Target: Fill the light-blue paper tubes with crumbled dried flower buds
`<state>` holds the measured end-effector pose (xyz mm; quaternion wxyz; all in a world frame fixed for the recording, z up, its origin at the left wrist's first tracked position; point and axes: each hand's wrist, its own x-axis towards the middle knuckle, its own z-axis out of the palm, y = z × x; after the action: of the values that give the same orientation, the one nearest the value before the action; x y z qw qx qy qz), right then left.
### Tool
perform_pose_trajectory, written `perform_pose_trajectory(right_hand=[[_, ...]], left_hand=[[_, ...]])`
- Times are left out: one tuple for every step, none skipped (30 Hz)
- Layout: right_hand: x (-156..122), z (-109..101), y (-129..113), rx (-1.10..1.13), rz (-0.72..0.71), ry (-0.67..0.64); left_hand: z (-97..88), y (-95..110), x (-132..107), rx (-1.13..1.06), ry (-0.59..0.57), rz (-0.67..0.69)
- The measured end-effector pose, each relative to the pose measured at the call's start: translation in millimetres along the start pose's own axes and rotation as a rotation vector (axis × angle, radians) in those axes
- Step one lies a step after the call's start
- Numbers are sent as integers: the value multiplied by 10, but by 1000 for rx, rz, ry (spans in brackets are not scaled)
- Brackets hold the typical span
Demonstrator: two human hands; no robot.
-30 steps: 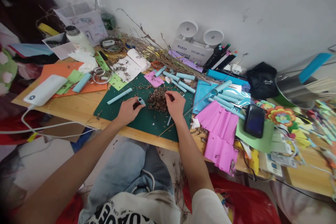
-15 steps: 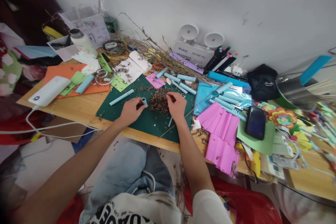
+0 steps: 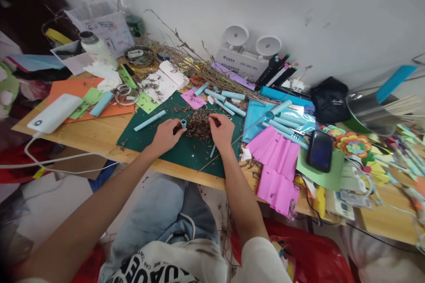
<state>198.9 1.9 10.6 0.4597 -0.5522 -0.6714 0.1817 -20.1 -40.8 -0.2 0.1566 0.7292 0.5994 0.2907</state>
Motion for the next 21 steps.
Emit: perform_pose_trajectory(right_hand=[[0, 0, -9, 10, -6, 0], [-1, 1, -16, 21, -15, 1], [-1, 1, -22, 30, -24, 1], [-2, 3, -26, 36, -30, 0], [-2, 5, -27, 37, -29, -2], [-3, 7, -26, 36, -18, -6], [-3, 10, -25, 34, -1, -11], [-3, 12, -24, 33, 16, -15], [-2, 13, -25, 34, 30, -16], [-2, 13, -28, 37, 36, -12], [0, 10, -34, 44, 33, -6], [1, 6, -43, 53, 22, 1], [3, 1, -55, 62, 9, 10], [5, -6, -68, 68, -4, 15], [6, -12, -81, 69, -13, 18], [7, -18, -93, 65, -17, 17], [7, -22, -103, 59, -17, 13], [6, -25, -111, 53, -14, 8], [4, -25, -117, 51, -11, 3], [2, -24, -120, 52, -8, -2], [-1, -21, -121, 54, -9, -4]], left_hand=[[3, 0, 1, -4, -2, 7], [6, 2, 1, -6, -1, 13], [7, 5, 0, -8, 1, 17], [6, 9, -2, -8, 1, 19], [5, 13, -4, -7, -1, 20], [4, 19, -7, -4, -1, 18], [1, 25, -10, 2, 1, 17], [-2, 33, -12, 8, 2, 19], [-5, 42, -15, 15, 2, 22], [-7, 51, -16, 21, 0, 26], [-9, 59, -18, 25, -3, 29], [-9, 66, -19, 26, -7, 31], [-8, 72, -20, 24, -11, 33], [-7, 75, -21, 21, -12, 34], [-5, 77, -21, 16, -10, 33], [-3, 77, -22, 11, -9, 33], [-1, 75, -21, 6, -8, 32], [1, 73, -21, 0, -8, 31], [2, 71, -20, -4, -11, 30], [3, 69, -19, -7, -14, 30], [4, 67, -17, -8, -16, 32]])
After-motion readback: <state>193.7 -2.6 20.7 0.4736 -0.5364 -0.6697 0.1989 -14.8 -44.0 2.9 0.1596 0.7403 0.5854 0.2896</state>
